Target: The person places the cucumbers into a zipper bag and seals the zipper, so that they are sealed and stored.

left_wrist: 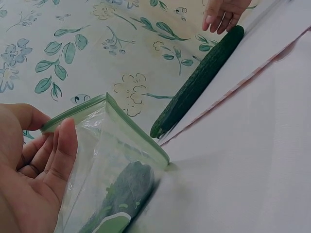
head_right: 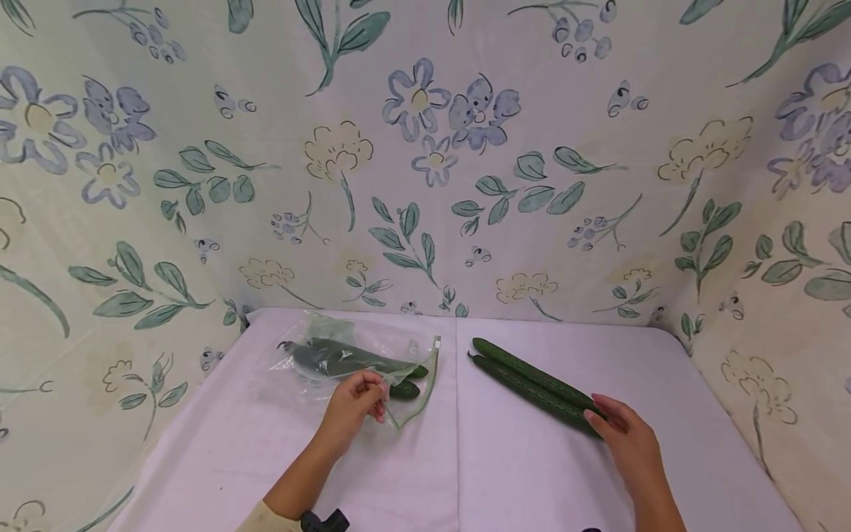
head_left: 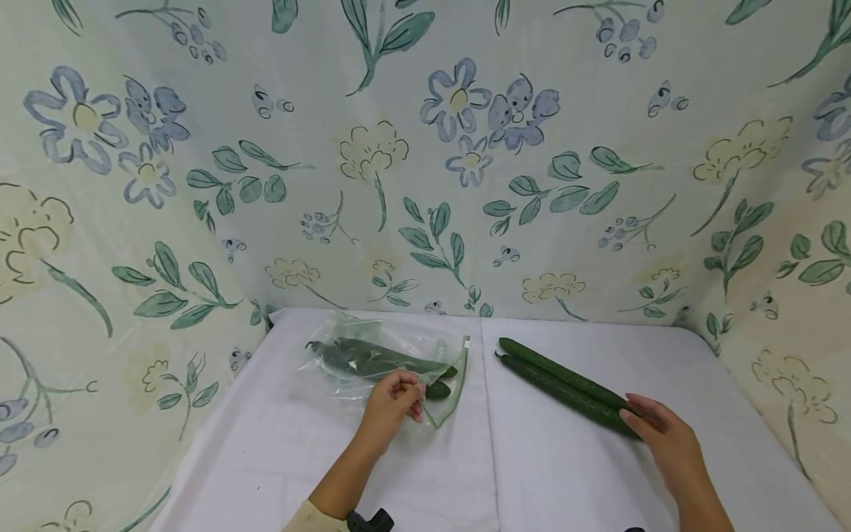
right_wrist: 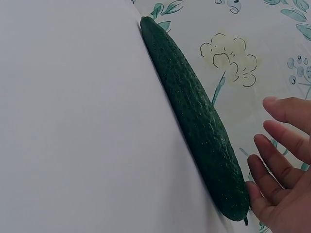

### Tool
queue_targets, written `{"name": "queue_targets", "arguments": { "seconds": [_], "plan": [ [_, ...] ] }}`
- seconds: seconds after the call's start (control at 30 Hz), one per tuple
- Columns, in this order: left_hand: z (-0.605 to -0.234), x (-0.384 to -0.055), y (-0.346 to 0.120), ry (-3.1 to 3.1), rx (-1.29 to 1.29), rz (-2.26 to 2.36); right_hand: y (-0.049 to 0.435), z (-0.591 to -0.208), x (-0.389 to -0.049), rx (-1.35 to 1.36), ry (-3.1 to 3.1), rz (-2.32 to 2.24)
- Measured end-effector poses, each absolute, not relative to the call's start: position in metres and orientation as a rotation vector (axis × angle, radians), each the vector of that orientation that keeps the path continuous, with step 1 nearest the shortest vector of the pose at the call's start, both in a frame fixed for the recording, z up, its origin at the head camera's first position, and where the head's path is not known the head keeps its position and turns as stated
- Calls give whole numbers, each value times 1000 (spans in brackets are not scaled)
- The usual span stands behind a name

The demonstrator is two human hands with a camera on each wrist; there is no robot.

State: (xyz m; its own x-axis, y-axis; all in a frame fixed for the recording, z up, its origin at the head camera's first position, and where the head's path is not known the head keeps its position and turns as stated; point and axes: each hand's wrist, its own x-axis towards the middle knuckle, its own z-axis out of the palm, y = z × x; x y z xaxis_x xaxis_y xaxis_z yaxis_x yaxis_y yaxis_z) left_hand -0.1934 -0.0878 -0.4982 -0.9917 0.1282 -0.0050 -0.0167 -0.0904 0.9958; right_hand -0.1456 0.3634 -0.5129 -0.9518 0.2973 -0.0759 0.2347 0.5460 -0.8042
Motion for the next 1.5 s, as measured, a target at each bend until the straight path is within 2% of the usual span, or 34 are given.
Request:
{"name": "queue_targets", "arguments": {
  "seconds": [0.17,0.43,0.77,1.07,1.5],
  "plan": [
    [-499,-194,-88,2056,124,2242,372,-518,-146,-482,-2702,1359],
    [-498,-193,-87,2048,131,2250,379,-525,-151,-656,-2759,1409],
    [-499,-194,-88,2049,132,2248,389,-530,-152,-644,-2885,1438],
    [-500,-194,-88,2065,141,2250,392,-535,-151,-449,-3074,1280],
    [-502,-194,-88,2046,139,2251,388,-537,-148,-378,-3067,1230]
  ]
}}
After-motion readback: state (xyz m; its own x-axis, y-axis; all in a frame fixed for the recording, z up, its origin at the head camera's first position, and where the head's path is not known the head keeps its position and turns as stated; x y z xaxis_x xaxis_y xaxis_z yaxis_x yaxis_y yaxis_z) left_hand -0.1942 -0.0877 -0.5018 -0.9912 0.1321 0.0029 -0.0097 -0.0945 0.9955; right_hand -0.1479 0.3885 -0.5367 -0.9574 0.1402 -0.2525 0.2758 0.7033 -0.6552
